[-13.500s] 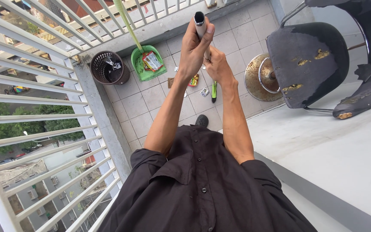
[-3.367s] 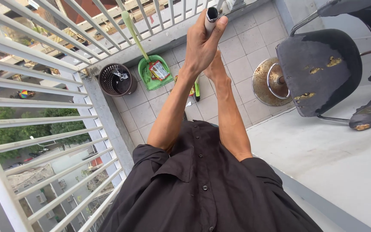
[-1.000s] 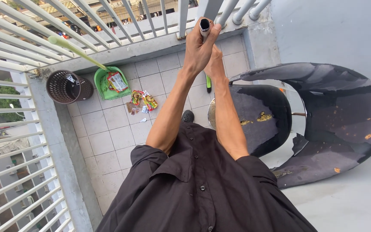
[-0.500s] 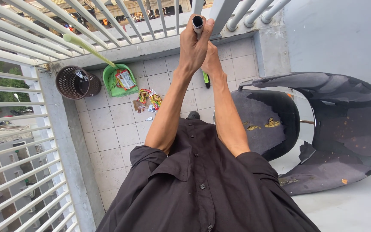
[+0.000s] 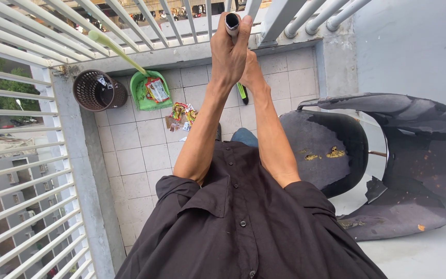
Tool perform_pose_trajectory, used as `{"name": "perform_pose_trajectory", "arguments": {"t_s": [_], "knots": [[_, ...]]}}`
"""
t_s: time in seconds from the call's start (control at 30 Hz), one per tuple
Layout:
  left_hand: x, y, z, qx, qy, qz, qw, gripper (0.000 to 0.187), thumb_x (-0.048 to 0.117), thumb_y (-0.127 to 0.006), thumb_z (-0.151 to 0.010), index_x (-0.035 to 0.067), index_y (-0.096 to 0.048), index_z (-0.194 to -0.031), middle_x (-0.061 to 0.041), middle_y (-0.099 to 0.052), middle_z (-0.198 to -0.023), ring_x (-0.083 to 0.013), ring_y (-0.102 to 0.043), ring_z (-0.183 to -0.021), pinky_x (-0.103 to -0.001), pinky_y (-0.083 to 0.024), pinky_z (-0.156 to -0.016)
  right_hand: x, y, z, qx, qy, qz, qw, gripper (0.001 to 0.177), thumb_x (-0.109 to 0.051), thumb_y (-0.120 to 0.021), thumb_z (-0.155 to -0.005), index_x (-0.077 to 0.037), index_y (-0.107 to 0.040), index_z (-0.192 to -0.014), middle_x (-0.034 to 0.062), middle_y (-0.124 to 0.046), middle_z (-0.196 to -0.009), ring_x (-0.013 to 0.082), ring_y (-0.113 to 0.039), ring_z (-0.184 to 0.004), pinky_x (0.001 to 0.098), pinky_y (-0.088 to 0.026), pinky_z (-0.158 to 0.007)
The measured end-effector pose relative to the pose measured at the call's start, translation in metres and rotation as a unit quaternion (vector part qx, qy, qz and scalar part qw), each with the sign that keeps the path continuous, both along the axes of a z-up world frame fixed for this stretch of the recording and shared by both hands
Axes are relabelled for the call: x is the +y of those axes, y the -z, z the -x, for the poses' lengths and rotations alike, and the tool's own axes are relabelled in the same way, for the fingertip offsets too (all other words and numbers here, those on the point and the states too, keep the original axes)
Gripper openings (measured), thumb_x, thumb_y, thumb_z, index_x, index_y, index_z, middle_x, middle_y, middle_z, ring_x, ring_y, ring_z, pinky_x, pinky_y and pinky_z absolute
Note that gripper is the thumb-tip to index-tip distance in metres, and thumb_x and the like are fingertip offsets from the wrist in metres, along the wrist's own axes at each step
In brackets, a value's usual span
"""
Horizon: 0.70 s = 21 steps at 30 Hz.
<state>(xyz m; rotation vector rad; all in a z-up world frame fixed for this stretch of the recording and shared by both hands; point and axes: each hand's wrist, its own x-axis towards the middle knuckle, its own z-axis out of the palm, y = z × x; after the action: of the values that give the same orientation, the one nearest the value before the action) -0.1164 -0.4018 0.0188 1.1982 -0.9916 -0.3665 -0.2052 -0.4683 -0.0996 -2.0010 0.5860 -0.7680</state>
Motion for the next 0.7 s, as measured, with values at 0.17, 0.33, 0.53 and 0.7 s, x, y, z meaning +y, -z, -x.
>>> {"name": "perform_pose_trajectory", "arguments": {"t_s": [0.17, 0.33, 0.53, 0.7], "knots": [[0.008, -0.003, -0.003, 0.006, -0.017, 0.008, 1.0, 0.028, 0.027, -0.055, -0.111, 0.007, -0.051, -0.092, 0.003, -0.051, -0.07, -0.0064, -0.046, -0.064, -0.028, -0.04, -0.057, 0.003, 0.007, -0.006, 0.017, -0.02, -0.028, 0.999, 0.026, -0.006, -0.073, -0.092, 0.005, -0.061, -0.111, 0.0156, -0.073, -0.099, 0.0243, -0.07, -0.095, 0.0376, -0.056, -0.081], [0.008, -0.001, -0.004, -0.009, -0.066, -0.001, 0.998, 0.03, 0.026, -0.056, -0.112, 0.007, -0.049, -0.09, 0.001, -0.047, -0.071, -0.0078, -0.043, -0.066, -0.029, -0.039, -0.059, 0.001, 0.018, -0.012, 0.025, -0.049, -0.075, 0.996, 0.022, -0.008, -0.073, -0.094, 0.004, -0.062, -0.11, 0.0135, -0.073, -0.099, 0.0225, -0.069, -0.095, 0.0366, -0.056, -0.079], [0.013, -0.009, 0.011, -0.02, -0.078, -0.008, 0.997, 0.025, 0.027, -0.055, -0.11, 0.007, -0.054, -0.095, 0.003, -0.05, -0.065, -0.0053, -0.048, -0.058, -0.027, -0.038, -0.052, 0.009, 0.013, -0.006, 0.057, -0.068, -0.13, 0.988, 0.021, -0.011, -0.074, -0.093, 0.003, -0.063, -0.105, 0.01, -0.071, -0.094, 0.0196, -0.069, -0.09, 0.035, -0.058, -0.075], [0.018, -0.019, 0.019, -0.02, -0.065, 0.005, 0.998, 0.025, 0.029, -0.055, -0.112, 0.006, -0.057, -0.101, 0.003, -0.053, -0.066, -0.0054, -0.049, -0.06, -0.027, -0.039, -0.054, 0.006, 0.005, 0.002, 0.005, -0.096, -0.143, 0.985, 0.023, -0.008, -0.073, -0.095, 0.003, -0.063, -0.112, 0.0134, -0.071, -0.104, 0.0234, -0.066, -0.099, 0.0371, -0.057, -0.082]]}}
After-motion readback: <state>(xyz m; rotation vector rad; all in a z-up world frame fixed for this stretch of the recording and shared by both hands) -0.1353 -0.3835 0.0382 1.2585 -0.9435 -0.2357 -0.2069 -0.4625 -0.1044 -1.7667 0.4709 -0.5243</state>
